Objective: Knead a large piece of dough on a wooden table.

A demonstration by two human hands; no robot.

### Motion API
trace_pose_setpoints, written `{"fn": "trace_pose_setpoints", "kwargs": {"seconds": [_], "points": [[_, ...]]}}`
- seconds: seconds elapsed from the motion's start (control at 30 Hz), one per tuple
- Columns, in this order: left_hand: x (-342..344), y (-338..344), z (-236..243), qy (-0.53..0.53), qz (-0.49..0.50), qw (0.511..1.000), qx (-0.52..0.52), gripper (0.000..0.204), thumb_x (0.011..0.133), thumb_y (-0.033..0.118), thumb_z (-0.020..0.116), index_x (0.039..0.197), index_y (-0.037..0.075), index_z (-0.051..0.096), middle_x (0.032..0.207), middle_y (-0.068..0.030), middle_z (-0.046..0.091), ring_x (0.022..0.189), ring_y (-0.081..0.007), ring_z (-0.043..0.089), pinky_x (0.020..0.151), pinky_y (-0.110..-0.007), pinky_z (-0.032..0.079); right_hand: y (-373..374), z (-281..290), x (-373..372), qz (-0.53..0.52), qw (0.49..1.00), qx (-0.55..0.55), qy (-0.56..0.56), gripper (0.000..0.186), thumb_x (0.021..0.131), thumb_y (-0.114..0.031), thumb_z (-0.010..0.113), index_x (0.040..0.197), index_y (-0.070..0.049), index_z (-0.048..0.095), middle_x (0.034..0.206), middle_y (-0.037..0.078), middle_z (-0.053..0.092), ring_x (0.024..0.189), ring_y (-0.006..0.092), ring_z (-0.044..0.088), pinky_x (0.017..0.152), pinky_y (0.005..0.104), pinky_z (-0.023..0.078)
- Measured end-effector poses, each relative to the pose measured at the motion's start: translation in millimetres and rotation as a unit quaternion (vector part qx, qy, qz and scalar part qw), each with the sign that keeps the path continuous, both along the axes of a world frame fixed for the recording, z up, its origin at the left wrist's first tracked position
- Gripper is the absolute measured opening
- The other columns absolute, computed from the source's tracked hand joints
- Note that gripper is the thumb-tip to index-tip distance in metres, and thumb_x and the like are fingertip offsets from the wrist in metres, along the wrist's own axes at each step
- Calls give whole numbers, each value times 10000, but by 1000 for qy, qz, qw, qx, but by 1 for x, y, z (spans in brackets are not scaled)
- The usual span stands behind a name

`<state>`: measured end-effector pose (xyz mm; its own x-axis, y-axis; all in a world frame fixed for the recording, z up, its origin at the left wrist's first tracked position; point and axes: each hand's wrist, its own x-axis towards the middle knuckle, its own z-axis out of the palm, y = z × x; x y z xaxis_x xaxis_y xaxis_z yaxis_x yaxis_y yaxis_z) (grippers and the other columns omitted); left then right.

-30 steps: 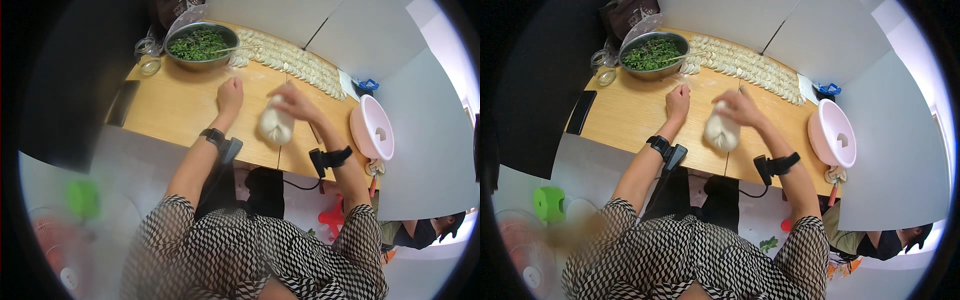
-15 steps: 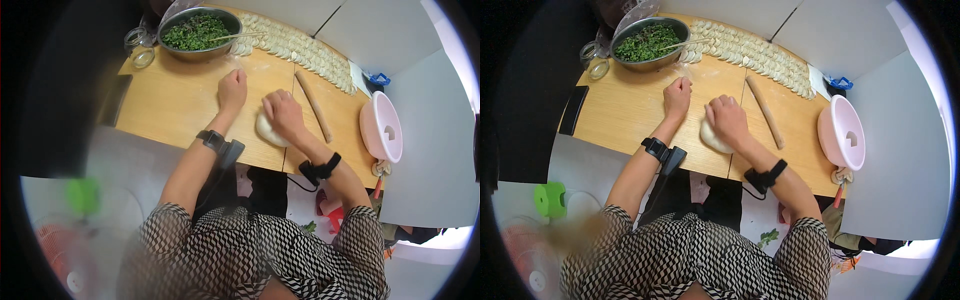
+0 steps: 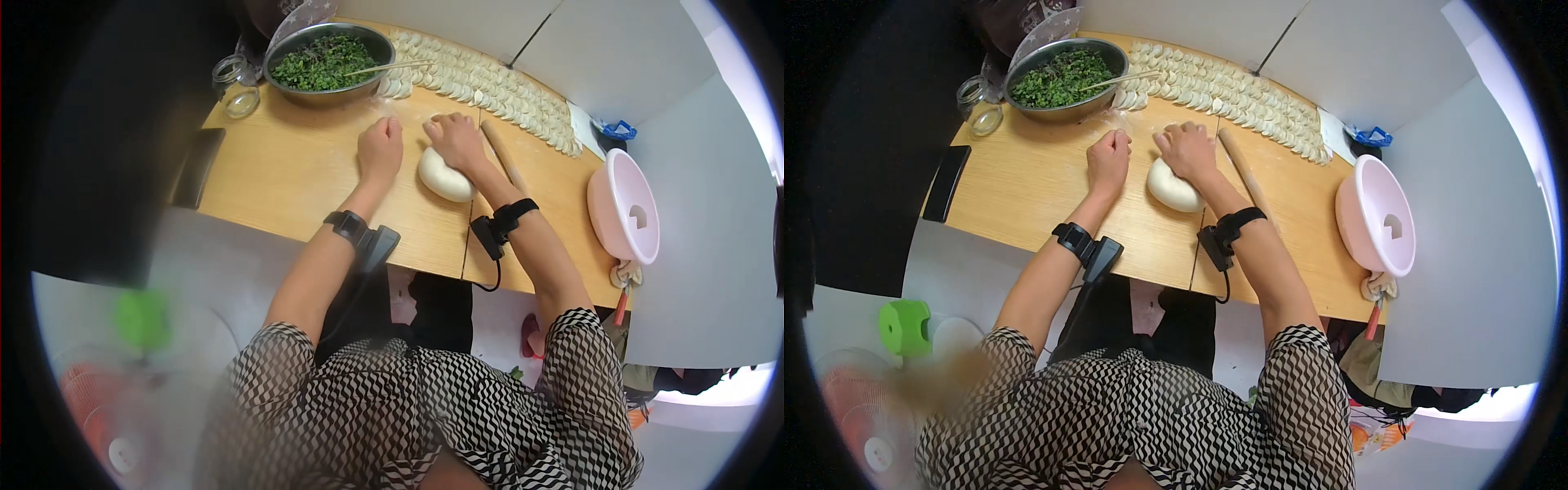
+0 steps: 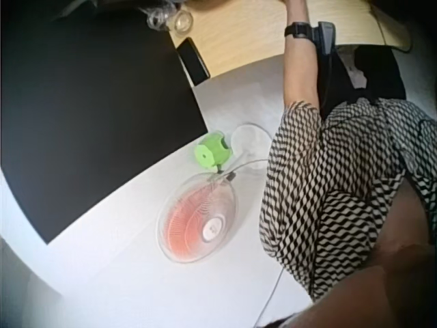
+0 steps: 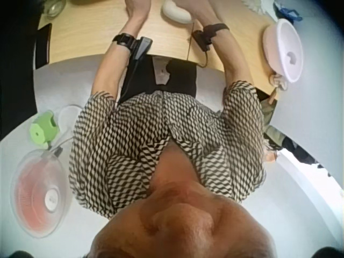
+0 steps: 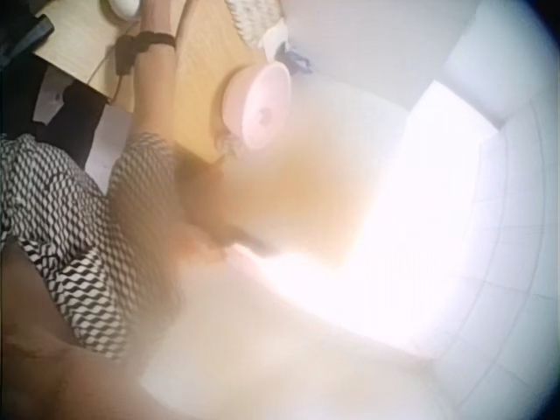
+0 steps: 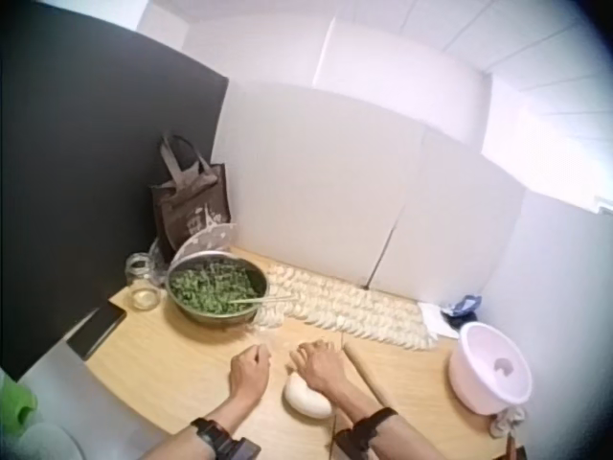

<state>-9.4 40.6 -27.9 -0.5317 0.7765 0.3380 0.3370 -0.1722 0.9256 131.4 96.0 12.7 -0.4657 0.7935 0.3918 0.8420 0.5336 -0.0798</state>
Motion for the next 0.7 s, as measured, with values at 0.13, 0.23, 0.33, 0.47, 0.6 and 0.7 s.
{"fn": "trace_pose_setpoints", "kwargs": {"seconds": [0.13,0.23,0.33,0.47,0.6,0.7], "points": [[1,11,-4,18,5,1000,21,334,923,255,460,738,8,589,722,-215,597,690,-406,572,605,-475,415,-8,9,16,97,976,-192,23,497,926,-452,434,930,-17,674,886,197,650,905,375,593,794,438,480],[-5,13,-14,36,23,999,17,356,915,267,458,765,-6,631,663,-184,615,627,-321,603,610,-423,446,-46,32,17,113,969,-213,46,456,913,-424,481,883,-11,672,779,208,652,748,385,617,728,439,487],[-9,11,-19,32,35,999,12,368,910,272,460,778,-12,653,630,-166,625,597,-275,619,612,-390,463,-97,67,8,83,974,-212,13,410,895,-379,528,813,2,656,752,214,640,740,369,617,695,442,481],[-5,12,-15,26,25,999,8,365,908,273,463,782,-9,656,628,-156,629,594,-259,620,607,-377,463,-127,34,13,97,994,40,-24,266,824,-307,612,823,-42,599,769,137,615,754,312,607,632,430,469],[0,7,-11,-3,11,1000,7,354,914,274,448,763,3,619,687,-190,604,652,-338,584,599,-426,430,-125,11,13,220,945,241,-13,200,788,-264,628,762,-80,553,725,75,552,685,271,557,623,402,454],[-1,3,-10,7,16,1000,-3,349,915,257,466,787,-8,654,603,-122,615,568,-194,598,577,-335,455,-113,8,12,170,975,139,-23,216,817,-270,602,732,-73,575,765,96,601,728,288,591,649,415,473]]}}
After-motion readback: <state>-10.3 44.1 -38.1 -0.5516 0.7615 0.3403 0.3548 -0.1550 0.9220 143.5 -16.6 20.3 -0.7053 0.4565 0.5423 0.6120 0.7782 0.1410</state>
